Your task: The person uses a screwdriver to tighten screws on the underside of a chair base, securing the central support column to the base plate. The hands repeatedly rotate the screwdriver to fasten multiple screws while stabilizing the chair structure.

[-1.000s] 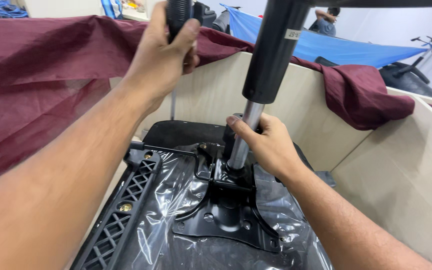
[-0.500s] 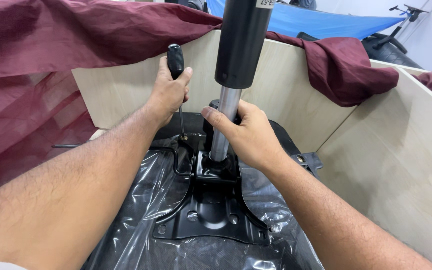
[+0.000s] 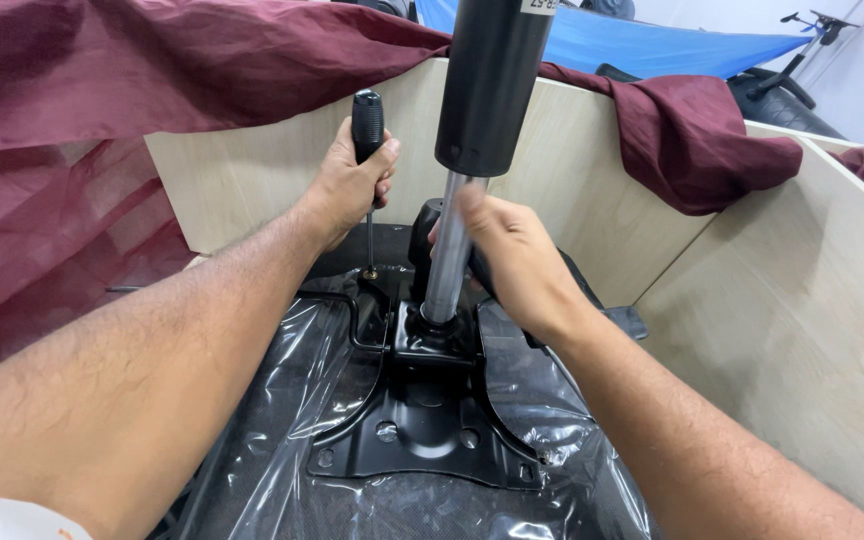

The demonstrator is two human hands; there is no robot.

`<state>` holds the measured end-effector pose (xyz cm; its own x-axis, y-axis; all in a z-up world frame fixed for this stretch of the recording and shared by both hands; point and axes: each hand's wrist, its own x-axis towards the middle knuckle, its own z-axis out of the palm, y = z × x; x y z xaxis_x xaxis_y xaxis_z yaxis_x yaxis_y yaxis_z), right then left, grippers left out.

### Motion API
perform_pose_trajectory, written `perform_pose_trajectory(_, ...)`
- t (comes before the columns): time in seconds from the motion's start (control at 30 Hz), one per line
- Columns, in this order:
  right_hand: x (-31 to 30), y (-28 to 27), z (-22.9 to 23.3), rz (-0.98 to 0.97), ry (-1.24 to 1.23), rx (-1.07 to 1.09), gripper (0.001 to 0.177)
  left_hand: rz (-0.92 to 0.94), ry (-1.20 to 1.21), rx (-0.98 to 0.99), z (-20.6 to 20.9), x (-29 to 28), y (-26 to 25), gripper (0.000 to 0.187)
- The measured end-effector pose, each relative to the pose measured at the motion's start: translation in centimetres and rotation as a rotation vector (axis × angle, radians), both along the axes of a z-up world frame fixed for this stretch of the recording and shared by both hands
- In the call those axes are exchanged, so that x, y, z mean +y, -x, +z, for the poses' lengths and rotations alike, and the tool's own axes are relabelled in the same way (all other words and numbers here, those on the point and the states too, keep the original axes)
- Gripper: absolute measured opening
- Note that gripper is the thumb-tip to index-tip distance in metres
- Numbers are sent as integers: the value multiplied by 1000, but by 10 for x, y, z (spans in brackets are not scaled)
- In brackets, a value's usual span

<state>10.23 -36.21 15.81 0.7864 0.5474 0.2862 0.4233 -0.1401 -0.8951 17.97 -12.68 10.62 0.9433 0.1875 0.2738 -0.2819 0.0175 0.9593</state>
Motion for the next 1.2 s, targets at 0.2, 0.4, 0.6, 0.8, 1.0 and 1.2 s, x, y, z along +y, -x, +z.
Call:
perform_pose_trajectory(0.2,-4,-65,38,-146,-245,95,80,469,-342,-88,-22,3,-18,37)
perform_pose_trajectory(0.4,52,-105,79,12,371,-288,52,181,-427,-128,-21,-10,-19,44)
perform_pose_trajectory(0.6,102,-110,87,-104,881,-586,47,287,-490,35,-7,-17,-8,40)
perform_pose_trajectory(0.8,115,-133,62,121,718,-458,39,-68,-189,84,-1,17,9,27)
perform_pose_trajectory(1.0,120,-147,60,17,802,-704,45,232,-536,93,5,4,15,23)
perform_pose_trajectory(1.2,119,-154,57,73,804,-771,40,382,-574,93,2,-9,27,30)
